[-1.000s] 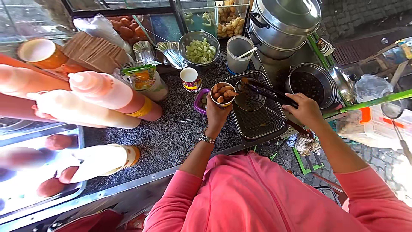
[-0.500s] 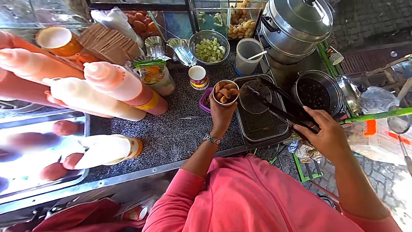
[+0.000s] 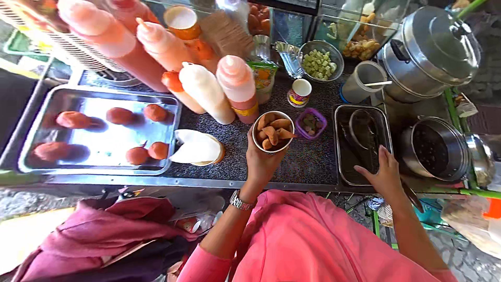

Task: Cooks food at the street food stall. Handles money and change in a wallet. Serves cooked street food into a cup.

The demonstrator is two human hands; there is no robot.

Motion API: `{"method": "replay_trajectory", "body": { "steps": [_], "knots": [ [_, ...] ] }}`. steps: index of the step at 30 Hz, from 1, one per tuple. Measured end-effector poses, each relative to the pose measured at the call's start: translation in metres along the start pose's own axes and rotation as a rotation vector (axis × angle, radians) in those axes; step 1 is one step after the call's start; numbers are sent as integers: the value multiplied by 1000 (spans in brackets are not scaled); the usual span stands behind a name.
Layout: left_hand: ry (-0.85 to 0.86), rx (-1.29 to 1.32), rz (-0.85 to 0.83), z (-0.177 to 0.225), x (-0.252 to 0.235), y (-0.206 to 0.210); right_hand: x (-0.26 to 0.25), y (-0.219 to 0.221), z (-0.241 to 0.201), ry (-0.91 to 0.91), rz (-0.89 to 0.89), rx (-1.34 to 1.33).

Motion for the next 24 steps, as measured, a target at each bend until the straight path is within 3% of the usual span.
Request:
{"method": "replay_trajectory", "body": {
  "steps": [7,10,16,24],
  "knots": [
    [-58,-44,199,-48,5,-109,-74,106,-175,-557,-176,-417],
    [-84,-44,273,-66,11,-149,-106,156,-231,-689,-191,-629],
    [-121,-61,362,-84,22,-200,-132,228,-280,-658,-49,-950],
    [-104,9,320,-97,18,-212,-109,242,-290,-554,132,-1017]
  ]
}}
Point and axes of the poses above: each hand's wrist, its own x-axis away from the middle knuckle, its own y-axis out of the palm, z = x × y, the point moved 2 cm from there along -x, towards the middle knuckle, and after that the axes turned 15 degrees about -x, right-handed, at the moved point
